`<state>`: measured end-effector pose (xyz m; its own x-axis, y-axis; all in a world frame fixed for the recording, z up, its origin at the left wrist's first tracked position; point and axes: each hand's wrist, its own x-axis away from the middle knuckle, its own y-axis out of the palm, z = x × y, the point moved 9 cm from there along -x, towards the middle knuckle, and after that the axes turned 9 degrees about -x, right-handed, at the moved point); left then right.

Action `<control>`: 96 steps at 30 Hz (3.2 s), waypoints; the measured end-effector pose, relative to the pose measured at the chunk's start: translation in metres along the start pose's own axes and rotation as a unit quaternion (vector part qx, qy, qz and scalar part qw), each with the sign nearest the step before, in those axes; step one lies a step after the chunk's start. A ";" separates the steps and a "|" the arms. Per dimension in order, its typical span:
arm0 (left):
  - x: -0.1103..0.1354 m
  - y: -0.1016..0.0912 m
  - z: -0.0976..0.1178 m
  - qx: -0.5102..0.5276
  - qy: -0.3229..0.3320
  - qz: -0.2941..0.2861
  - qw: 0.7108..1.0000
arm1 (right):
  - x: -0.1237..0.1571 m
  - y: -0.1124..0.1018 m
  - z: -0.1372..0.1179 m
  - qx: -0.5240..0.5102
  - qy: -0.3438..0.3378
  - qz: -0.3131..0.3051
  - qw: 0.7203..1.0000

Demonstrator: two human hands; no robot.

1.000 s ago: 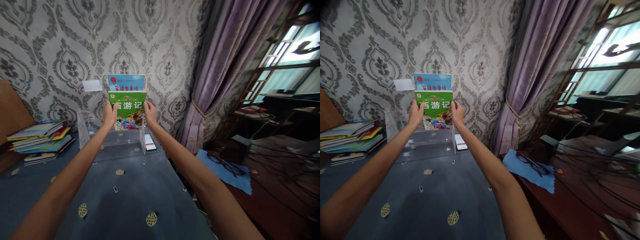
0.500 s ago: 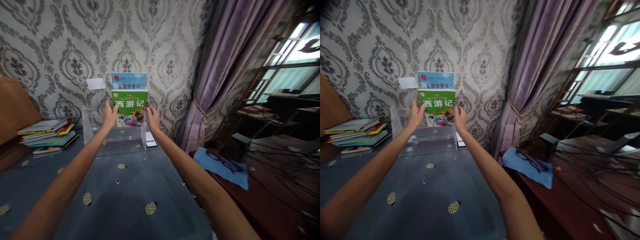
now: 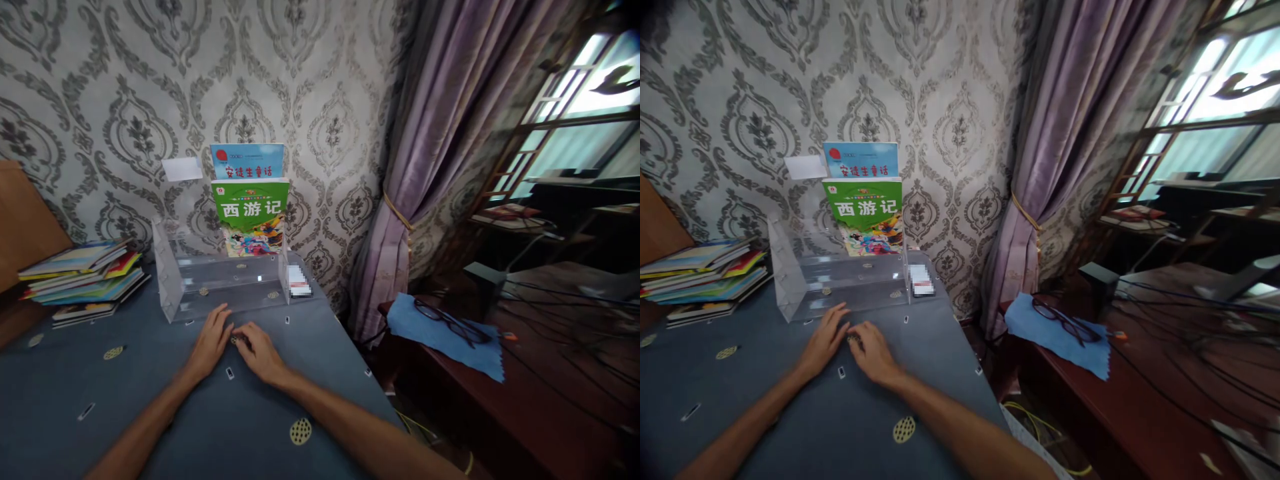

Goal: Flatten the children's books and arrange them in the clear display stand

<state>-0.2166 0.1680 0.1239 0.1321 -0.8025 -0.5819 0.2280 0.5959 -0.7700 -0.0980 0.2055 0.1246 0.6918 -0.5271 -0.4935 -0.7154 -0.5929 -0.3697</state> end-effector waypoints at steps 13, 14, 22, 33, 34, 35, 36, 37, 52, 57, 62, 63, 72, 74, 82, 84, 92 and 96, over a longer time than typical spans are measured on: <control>0.027 0.016 0.009 -0.012 0.059 -0.043 0.997 | 0.029 0.030 -0.026 0.245 -0.155 -0.144 0.946; 0.030 0.018 0.009 -0.017 0.065 -0.039 0.997 | 0.032 0.033 -0.025 0.254 -0.176 -0.141 0.941; 0.020 0.010 0.033 -0.023 0.050 -0.062 0.997 | 0.040 0.026 -0.017 0.220 -0.246 -0.069 0.942; 0.008 -0.078 -0.011 -0.041 -0.034 0.057 0.997 | 0.027 0.020 -0.042 0.177 -0.138 -0.160 0.961; 0.008 -0.092 -0.030 -0.053 -0.057 0.075 0.994 | 0.027 0.020 -0.042 0.174 -0.136 -0.162 0.962; 0.007 -0.106 -0.050 -0.068 -0.077 0.086 0.991 | 0.027 0.020 -0.042 0.172 -0.135 -0.163 0.962; 0.006 -0.120 -0.073 -0.090 -0.104 0.091 0.986 | 0.027 0.019 -0.042 0.170 -0.134 -0.162 0.963; 0.004 -0.134 -0.097 -0.118 -0.135 0.093 0.979 | 0.027 0.019 -0.042 0.168 -0.134 -0.162 0.963; -0.057 -0.241 -0.277 -0.438 -0.298 -0.029 0.848 | 0.022 0.016 -0.025 0.099 -0.090 -0.150 0.980; -0.067 -0.230 -0.297 -0.429 -0.292 -0.107 0.848 | 0.022 0.014 -0.024 0.077 -0.085 -0.143 0.983; -0.072 -0.226 -0.303 -0.439 -0.280 -0.161 0.838 | 0.022 0.012 -0.023 0.069 -0.071 -0.133 0.986; -0.073 -0.227 -0.303 -0.442 -0.277 -0.169 0.836 | 0.022 0.012 -0.022 0.070 -0.067 -0.132 0.986; -0.077 -0.234 -0.291 -0.473 -0.244 -0.196 0.824 | 0.021 0.012 -0.020 0.063 -0.060 -0.132 0.987; -0.075 -0.236 -0.286 -0.478 -0.237 -0.197 0.822 | 0.021 0.011 -0.020 0.069 -0.056 -0.130 0.987; -0.059 -0.242 -0.262 -0.488 -0.209 -0.210 0.821 | 0.021 0.013 -0.018 0.058 -0.069 -0.138 0.986; -0.055 -0.241 -0.257 -0.488 -0.199 -0.212 0.823 | 0.021 0.013 -0.017 0.055 -0.073 -0.137 0.986; -0.048 -0.231 -0.252 -0.483 -0.190 -0.221 0.826 | 0.021 0.014 -0.017 0.057 -0.058 -0.136 0.987; -0.041 -0.217 -0.248 -0.486 -0.183 -0.226 0.824 | 0.021 0.014 -0.017 0.059 -0.060 -0.140 0.987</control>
<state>-0.5105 0.0787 0.2502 0.5682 -0.7987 -0.1980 -0.5237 -0.1653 -0.8357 -0.0922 0.1760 0.1221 0.8523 -0.2721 -0.4466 -0.5094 -0.6257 -0.5908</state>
